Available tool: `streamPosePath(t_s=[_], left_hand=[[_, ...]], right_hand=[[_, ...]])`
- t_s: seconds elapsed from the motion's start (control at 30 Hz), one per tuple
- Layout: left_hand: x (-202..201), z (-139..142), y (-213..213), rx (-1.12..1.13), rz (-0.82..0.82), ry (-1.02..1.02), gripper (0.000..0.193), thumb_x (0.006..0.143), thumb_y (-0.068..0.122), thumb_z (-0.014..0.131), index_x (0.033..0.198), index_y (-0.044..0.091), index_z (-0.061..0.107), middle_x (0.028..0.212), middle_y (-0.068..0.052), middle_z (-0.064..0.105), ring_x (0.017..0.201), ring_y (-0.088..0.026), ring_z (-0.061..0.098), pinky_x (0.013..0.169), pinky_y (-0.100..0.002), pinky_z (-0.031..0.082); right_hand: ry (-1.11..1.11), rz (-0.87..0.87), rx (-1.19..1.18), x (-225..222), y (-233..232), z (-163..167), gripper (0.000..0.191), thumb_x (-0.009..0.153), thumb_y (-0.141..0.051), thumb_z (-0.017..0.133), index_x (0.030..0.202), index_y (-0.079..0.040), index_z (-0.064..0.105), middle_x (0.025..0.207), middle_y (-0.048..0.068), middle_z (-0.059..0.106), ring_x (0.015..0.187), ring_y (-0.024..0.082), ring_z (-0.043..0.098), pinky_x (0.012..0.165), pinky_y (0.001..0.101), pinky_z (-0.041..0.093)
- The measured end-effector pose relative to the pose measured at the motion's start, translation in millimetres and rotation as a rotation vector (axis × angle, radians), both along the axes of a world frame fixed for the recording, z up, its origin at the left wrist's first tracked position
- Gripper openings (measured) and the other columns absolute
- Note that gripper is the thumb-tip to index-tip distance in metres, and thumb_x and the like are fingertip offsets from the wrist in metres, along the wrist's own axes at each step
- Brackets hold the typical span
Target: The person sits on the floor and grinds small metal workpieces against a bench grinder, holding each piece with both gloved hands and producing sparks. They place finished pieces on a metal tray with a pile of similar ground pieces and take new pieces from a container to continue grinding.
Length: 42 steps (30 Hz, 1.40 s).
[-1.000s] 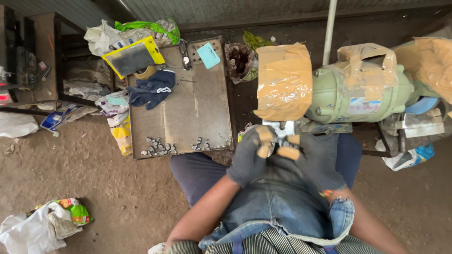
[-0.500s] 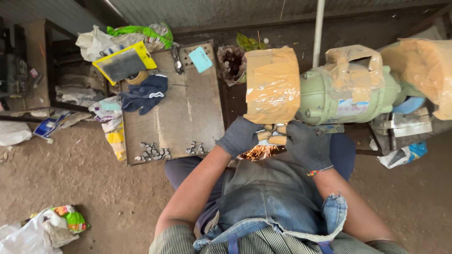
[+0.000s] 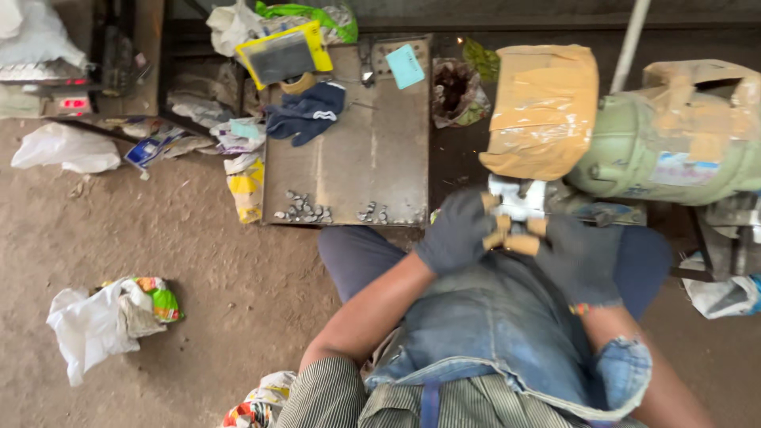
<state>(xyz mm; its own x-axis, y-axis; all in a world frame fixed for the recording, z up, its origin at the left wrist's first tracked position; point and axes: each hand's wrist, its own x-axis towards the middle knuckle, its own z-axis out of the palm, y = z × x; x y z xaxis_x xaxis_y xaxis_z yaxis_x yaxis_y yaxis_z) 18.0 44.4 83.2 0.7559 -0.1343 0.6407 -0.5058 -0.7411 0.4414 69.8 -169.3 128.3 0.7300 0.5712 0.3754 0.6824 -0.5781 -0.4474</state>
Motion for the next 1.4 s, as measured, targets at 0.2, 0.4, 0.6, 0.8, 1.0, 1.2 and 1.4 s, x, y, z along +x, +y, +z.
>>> streamPosePath(t_s=[0.2, 0.4, 0.6, 0.8, 1.0, 1.2, 1.4], left_hand=[[-40, -20, 54, 0.191, 0.359, 0.432, 0.029, 0.083, 0.024, 0.067, 0.109, 0.01, 0.068, 0.119, -0.013, 0.064, 0.116, -0.037, 0.061, 0.101, -0.048, 0.05], [-24, -39, 92, 0.46, 0.673, 0.738, 0.03, 0.087, 0.016, 0.062, 0.116, 0.008, 0.066, 0.108, -0.017, 0.07, 0.099, -0.037, 0.067, 0.083, -0.055, 0.052], [3, -43, 85, 0.028, 0.804, 0.917, 0.029, 0.077, 0.004, 0.065, 0.106, 0.007, 0.068, 0.105, -0.023, 0.067, 0.1, -0.042, 0.066, 0.084, -0.048, 0.054], [-5, -21, 33, -1.27, 0.367, 0.971, 0.023, 0.094, 0.006, 0.06, 0.116, 0.004, 0.063, 0.101, -0.009, 0.069, 0.091, -0.022, 0.065, 0.076, -0.036, 0.053], [-14, 12, -32, -1.126, 0.034, 0.715, 0.026, 0.1, 0.015, 0.064, 0.123, 0.003, 0.064, 0.114, -0.009, 0.069, 0.108, -0.02, 0.064, 0.095, -0.036, 0.051], [36, 27, -6, -0.122, 0.21, 0.408, 0.04, 0.08, 0.026, 0.077, 0.111, 0.004, 0.068, 0.107, -0.022, 0.067, 0.103, -0.043, 0.063, 0.088, -0.051, 0.048], [76, 17, 13, -0.055, -0.111, 0.435, 0.032, 0.085, 0.031, 0.076, 0.107, 0.008, 0.075, 0.108, -0.015, 0.073, 0.102, -0.038, 0.068, 0.089, -0.048, 0.054]], right_hand=[[0.337, 0.147, -0.159, -18, 8, -52, 0.039, 0.089, -0.036, 0.07, 0.114, -0.007, 0.07, 0.1, 0.016, 0.065, 0.092, 0.039, 0.064, 0.076, 0.0471, 0.05], [0.494, -0.007, -0.21, -22, 11, -51, 0.037, 0.089, -0.039, 0.07, 0.107, -0.007, 0.074, 0.099, 0.015, 0.069, 0.096, 0.037, 0.066, 0.08, 0.045, 0.051], [0.678, -0.003, 0.034, -20, 11, -20, 0.039, 0.084, -0.038, 0.076, 0.105, -0.004, 0.075, 0.096, 0.011, 0.074, 0.09, 0.029, 0.071, 0.079, 0.0378, 0.053], [0.492, 0.069, -0.117, -17, 24, 2, 0.06, 0.08, -0.035, 0.08, 0.133, -0.01, 0.07, 0.084, 0.015, 0.067, 0.075, 0.03, 0.066, 0.069, 0.0396, 0.049], [0.349, 0.09, 0.168, -6, 13, 25, 0.039, 0.089, -0.024, 0.074, 0.122, -0.004, 0.072, 0.101, 0.014, 0.073, 0.09, 0.028, 0.07, 0.077, 0.0377, 0.053], [0.317, -0.234, 0.066, 28, 20, 15, 0.033, 0.079, -0.031, 0.083, 0.1, -0.007, 0.079, 0.087, 0.012, 0.073, 0.076, 0.026, 0.071, 0.07, 0.038, 0.053], [0.067, -0.15, 0.051, 38, 20, 6, 0.028, 0.079, -0.031, 0.084, 0.096, -0.009, 0.077, 0.091, 0.01, 0.071, 0.084, 0.029, 0.07, 0.072, 0.0391, 0.051]])
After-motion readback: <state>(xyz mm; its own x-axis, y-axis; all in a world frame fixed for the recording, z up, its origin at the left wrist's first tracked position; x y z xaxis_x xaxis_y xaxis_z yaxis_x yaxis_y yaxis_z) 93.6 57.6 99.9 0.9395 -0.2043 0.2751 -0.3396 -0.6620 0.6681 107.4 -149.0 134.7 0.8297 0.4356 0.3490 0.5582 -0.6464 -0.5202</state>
